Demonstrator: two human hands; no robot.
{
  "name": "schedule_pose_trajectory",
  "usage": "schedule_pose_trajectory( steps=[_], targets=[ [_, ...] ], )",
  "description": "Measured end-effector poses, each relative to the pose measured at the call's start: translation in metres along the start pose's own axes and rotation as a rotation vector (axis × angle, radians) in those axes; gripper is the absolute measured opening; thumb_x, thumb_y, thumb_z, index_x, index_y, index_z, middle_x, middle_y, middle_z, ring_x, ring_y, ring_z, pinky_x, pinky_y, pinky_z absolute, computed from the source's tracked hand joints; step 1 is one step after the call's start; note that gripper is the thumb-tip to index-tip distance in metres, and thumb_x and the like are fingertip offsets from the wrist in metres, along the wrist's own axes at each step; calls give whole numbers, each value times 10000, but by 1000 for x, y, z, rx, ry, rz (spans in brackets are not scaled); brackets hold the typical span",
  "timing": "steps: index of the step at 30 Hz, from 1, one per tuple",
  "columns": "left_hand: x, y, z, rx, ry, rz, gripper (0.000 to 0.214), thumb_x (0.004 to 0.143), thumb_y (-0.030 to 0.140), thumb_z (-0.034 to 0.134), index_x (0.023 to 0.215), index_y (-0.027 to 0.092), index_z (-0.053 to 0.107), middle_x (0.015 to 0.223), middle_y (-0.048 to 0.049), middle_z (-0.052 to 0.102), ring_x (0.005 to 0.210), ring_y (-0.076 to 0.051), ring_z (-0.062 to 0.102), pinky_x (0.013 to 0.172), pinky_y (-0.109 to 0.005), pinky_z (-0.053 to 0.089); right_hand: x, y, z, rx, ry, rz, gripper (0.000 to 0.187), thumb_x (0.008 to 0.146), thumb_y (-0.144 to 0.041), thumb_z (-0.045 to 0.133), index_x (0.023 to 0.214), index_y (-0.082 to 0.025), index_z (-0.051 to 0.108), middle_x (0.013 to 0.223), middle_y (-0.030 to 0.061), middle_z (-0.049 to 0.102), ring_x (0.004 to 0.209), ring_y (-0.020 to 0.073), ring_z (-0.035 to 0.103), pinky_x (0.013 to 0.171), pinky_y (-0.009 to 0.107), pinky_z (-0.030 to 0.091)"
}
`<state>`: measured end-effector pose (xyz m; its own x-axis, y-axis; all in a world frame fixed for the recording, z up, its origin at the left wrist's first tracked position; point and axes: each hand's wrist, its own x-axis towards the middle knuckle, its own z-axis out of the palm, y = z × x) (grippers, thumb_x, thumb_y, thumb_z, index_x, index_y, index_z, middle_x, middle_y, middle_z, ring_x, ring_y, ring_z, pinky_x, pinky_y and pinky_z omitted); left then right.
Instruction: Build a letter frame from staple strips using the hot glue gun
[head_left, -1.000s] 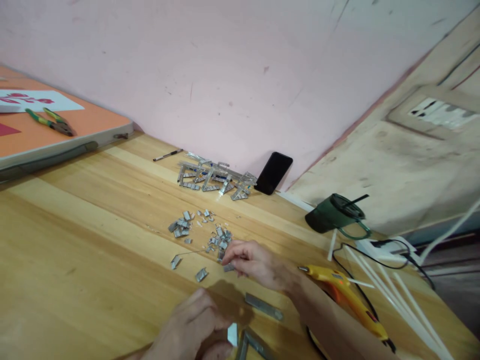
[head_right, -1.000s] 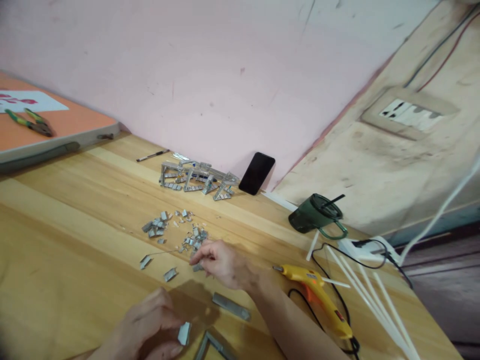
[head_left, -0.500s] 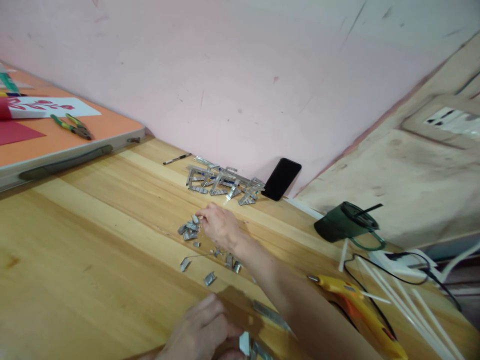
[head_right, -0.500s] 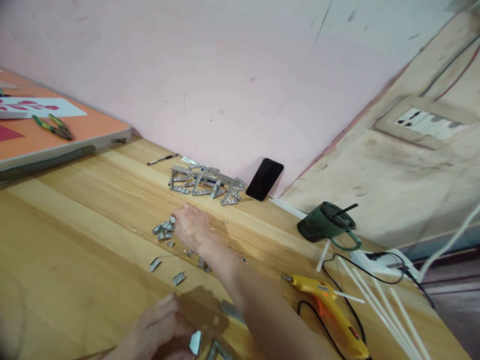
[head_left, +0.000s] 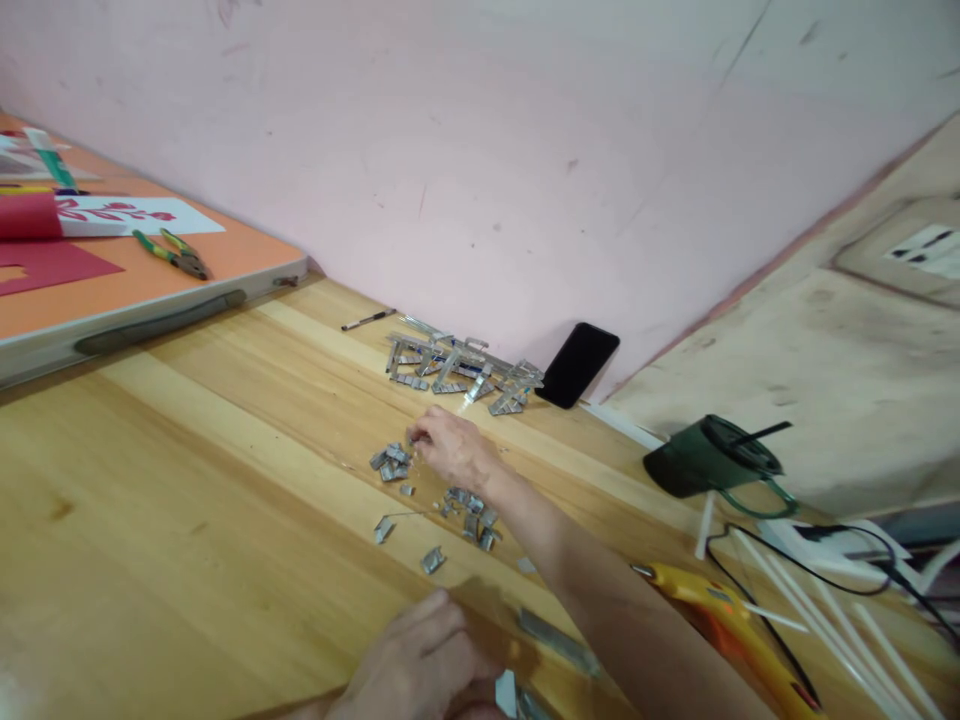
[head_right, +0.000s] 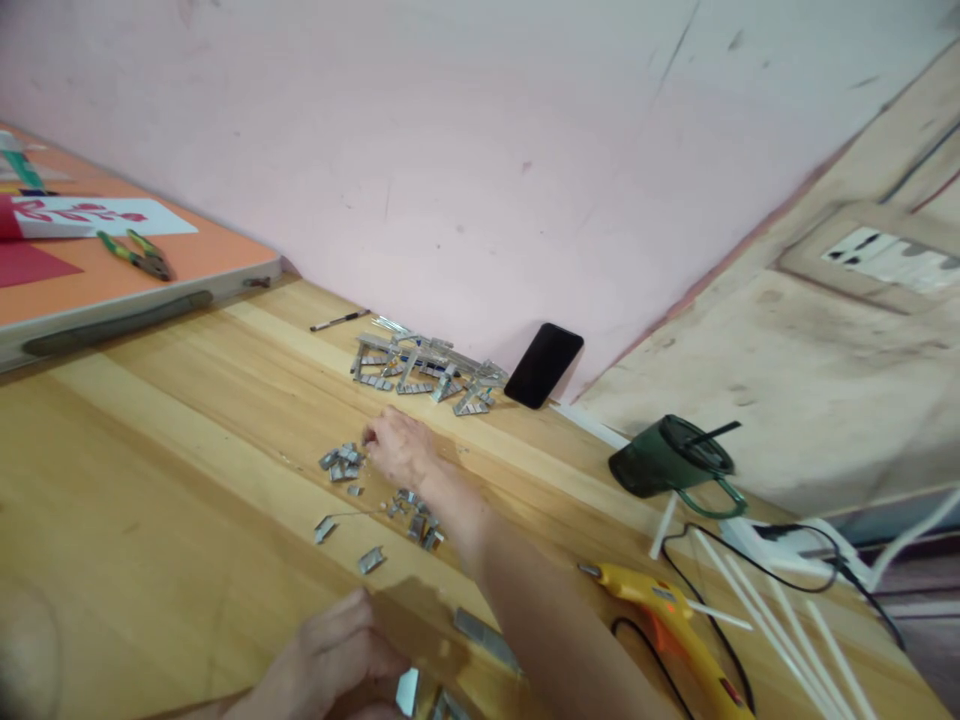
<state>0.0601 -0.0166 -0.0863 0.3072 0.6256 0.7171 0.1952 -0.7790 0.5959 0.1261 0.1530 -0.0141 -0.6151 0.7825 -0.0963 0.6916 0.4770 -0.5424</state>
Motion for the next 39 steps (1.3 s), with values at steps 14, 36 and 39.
schedule_pose_trajectory(
  steps=[14, 36, 39],
  targets=[
    [9, 14, -17, -20, -70, -51, 72, 858, 219, 537, 923, 192, 546, 714, -31, 628, 653, -139, 576, 595, -204, 463, -89, 23, -24, 1169, -297, 120, 438, 744, -466, 646, 1044, -183, 499, 822, 73, 699, 679, 167, 677, 599, 277, 504],
    [16, 31, -25, -23, -114, -136, 168, 776, 69, 573, 882, 198, 568, 756, -5, 638, 682, -129, 569, 594, -196, 471, -127, 20, 14, 661, -120, 429, 144, 700, -55, 540, 782, -139, 622, 491, -54, 548, 402, 59, 475, 401, 165, 385],
    [16, 32, -24, -33, -111, -162, 217, 748, 47, 588, 891, 209, 570, 727, 9, 627, 668, -124, 567, 585, -186, 467, -127, 22, 21, 565, -90, 431, 153, 741, -52, 496, 781, -142, 612, 475, -63, 503, 396, 60, 473, 399, 159, 394]
  ],
)
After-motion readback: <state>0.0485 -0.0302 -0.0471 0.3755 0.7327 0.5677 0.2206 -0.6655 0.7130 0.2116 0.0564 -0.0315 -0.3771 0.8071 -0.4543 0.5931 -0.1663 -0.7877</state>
